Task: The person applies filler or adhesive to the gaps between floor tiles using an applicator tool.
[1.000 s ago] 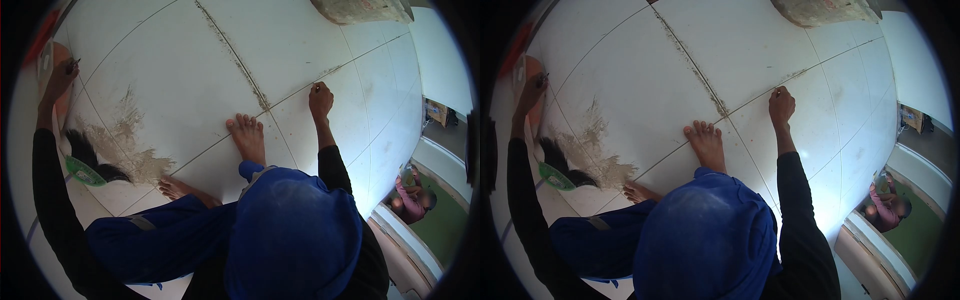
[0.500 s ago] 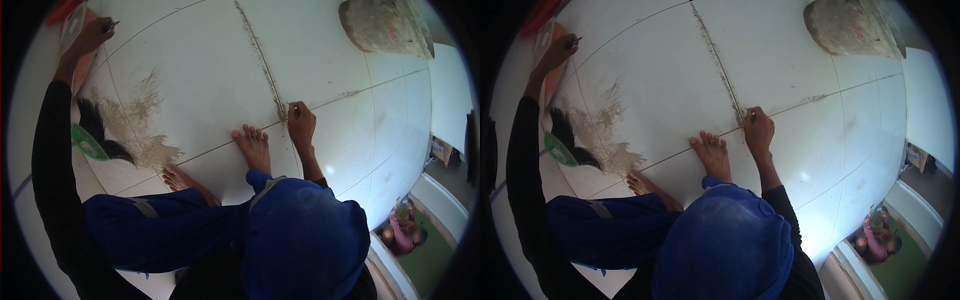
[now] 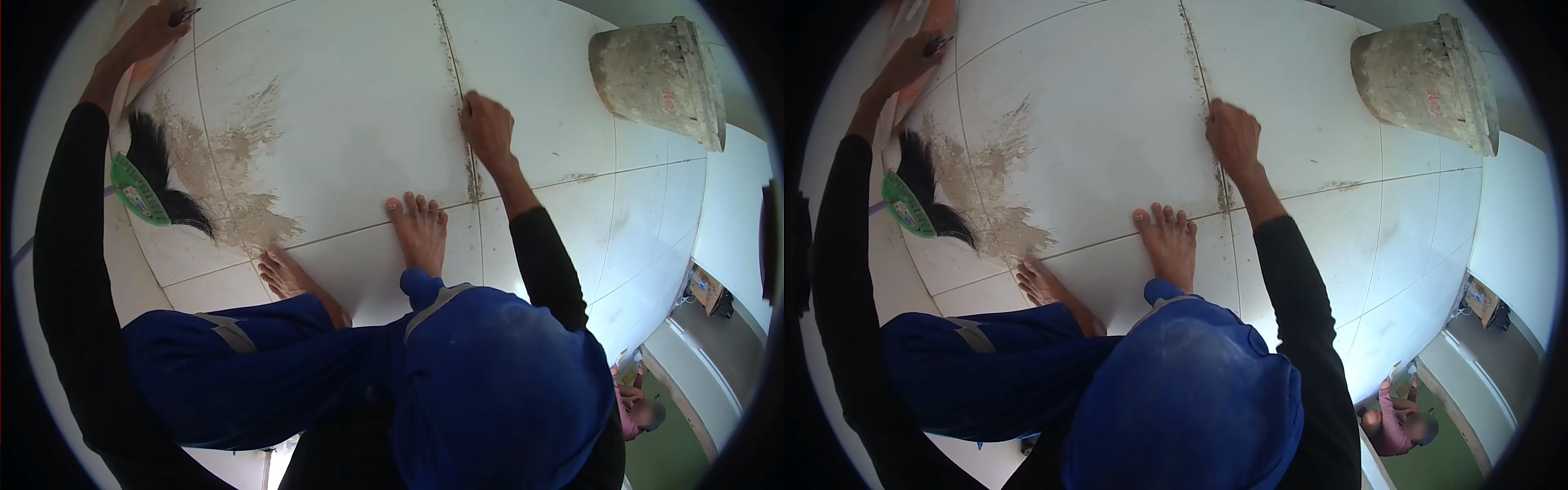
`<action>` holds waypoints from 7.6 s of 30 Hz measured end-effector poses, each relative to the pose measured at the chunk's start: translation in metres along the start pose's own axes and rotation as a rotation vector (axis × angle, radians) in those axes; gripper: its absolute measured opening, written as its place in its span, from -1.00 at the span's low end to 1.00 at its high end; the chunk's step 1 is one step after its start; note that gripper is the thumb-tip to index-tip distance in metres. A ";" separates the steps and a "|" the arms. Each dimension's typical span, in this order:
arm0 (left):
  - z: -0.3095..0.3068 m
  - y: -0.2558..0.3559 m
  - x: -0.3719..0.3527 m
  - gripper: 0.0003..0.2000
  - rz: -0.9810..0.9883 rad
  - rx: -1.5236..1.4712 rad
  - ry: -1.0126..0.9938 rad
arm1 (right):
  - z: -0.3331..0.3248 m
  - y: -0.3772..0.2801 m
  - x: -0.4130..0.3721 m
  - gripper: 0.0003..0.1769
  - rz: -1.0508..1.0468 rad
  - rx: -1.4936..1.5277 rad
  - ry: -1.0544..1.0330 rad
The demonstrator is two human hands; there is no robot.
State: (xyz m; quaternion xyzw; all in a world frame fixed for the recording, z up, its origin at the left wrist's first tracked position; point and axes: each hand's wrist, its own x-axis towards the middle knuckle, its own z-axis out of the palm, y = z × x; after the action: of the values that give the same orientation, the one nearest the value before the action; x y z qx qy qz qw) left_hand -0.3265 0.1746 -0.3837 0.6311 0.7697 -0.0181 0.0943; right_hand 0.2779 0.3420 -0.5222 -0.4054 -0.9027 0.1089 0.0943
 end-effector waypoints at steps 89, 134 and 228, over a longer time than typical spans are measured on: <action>0.046 -0.037 -0.003 -0.82 0.172 -0.192 0.079 | 0.000 0.005 -0.283 -0.88 0.266 0.138 0.201; 0.032 0.031 0.006 -0.69 0.116 0.058 -0.316 | 0.006 0.001 -0.230 -0.89 0.325 0.187 0.153; -0.015 0.067 -0.014 -0.64 0.038 0.060 -0.250 | -0.041 0.000 -0.348 -0.89 0.508 0.098 -0.110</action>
State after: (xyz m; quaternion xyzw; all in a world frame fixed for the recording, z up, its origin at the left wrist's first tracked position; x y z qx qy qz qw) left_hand -0.2609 0.1771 -0.3609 0.6407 0.7391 -0.1178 0.1711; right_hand 0.5155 0.0851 -0.5118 -0.6075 -0.7694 0.1945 0.0343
